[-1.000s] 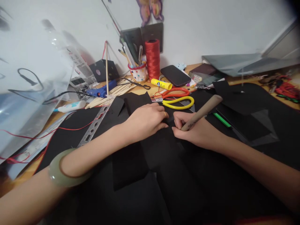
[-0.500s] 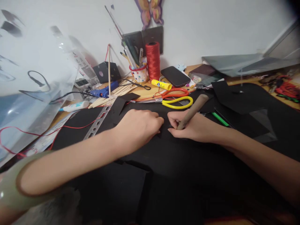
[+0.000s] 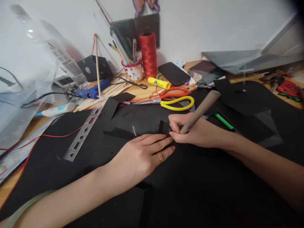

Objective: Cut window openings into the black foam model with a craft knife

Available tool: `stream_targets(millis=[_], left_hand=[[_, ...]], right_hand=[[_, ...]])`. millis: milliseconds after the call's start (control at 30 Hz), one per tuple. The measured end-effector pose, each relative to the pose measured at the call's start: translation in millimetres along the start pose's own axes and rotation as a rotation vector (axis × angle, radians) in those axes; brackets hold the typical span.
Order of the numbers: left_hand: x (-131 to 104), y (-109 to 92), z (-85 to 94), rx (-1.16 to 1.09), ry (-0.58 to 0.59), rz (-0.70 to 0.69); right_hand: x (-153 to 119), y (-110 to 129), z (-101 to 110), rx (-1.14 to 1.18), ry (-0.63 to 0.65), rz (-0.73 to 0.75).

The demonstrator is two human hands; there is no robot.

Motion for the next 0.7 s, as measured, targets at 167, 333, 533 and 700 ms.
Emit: stream_targets(millis=[167, 333, 533, 700], left_hand=[[0.5, -0.4, 0.0, 0.001, 0.032, 0.002], [0.0, -1.4, 1.7, 0.010, 0.019, -0.001], [-0.4, -0.7, 1.3, 0.015, 0.029, -0.001], [0.3, -1.1, 1.9, 0.022, 0.022, -0.001]], right_hand=[[0.1, -2.5, -1.2, 0.041, 0.012, -0.031], [0.0, -3.3, 0.2, 0.041, -0.002, -0.047], [-0.8, -2.6, 1.9, 0.025, -0.017, -0.037], [-0.6, -1.7, 2.6, 0.013, -0.028, -0.033]])
Point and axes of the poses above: each hand's wrist, its own x-axis towards the middle knuckle, its own z-axis out of the back of the hand, y = z × x, the point moved 9 cm from there along x, towards the middle knuckle, and after that the axes turned 15 degrees about z, right-handed, at the moved point
